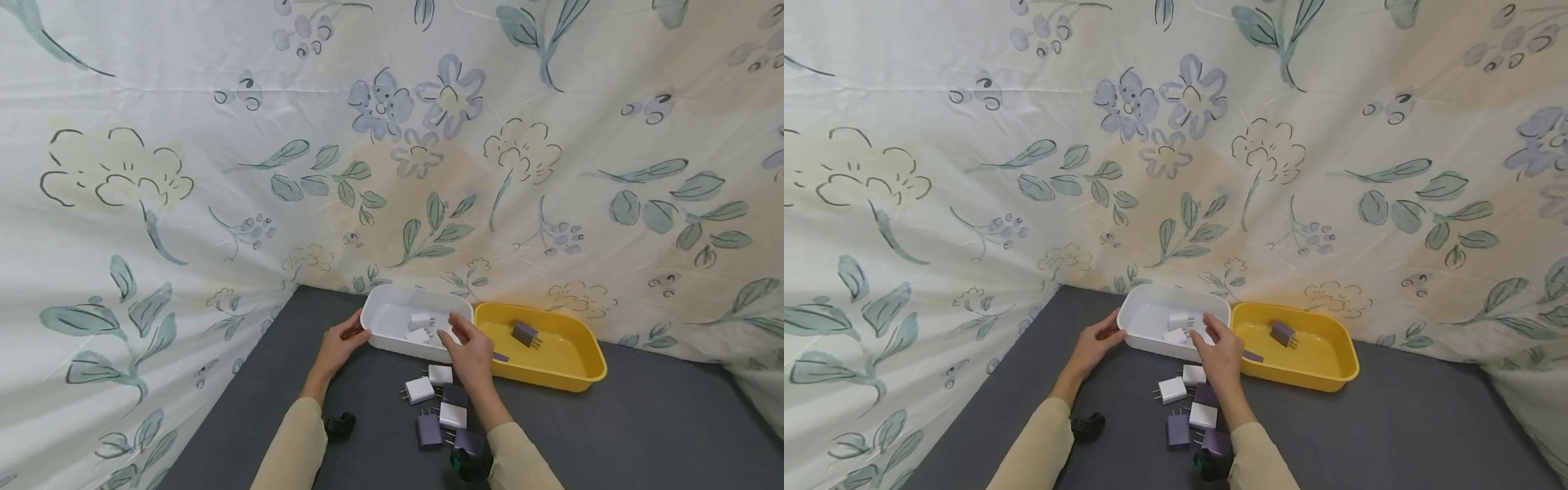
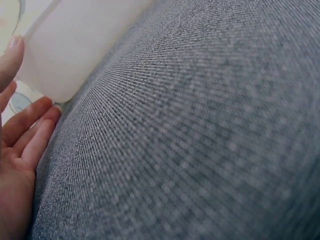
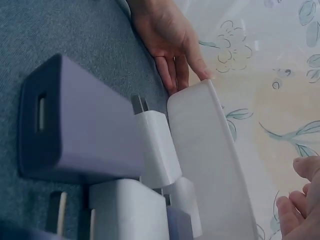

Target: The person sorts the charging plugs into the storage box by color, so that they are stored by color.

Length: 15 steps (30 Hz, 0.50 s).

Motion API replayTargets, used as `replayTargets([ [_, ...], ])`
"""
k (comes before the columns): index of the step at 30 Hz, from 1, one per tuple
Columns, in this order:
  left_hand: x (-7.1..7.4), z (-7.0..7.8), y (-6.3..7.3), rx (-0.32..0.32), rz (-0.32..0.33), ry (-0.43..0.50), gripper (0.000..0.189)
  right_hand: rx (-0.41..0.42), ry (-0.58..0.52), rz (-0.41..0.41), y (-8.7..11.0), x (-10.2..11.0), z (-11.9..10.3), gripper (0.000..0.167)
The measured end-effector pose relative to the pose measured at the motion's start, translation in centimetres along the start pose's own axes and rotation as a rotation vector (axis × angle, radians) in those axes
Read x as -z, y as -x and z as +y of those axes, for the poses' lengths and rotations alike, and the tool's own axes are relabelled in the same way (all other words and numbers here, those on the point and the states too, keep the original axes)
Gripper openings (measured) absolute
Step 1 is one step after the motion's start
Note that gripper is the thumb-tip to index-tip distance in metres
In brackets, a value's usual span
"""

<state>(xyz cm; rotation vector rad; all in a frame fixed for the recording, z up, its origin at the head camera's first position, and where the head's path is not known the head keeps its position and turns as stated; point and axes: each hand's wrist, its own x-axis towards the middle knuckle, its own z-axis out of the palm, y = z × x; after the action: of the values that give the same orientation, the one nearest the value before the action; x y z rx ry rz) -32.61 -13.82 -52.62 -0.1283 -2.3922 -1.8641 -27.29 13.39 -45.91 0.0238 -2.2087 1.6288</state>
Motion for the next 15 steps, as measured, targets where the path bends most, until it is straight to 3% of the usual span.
replayTargets([
  [15, 0.0, 0.1, 0.1, -0.013, -0.003, 0.007, 0.06, -0.002, 0.046, -0.023, 0.1, 1.2, 0.3, 0.038],
])
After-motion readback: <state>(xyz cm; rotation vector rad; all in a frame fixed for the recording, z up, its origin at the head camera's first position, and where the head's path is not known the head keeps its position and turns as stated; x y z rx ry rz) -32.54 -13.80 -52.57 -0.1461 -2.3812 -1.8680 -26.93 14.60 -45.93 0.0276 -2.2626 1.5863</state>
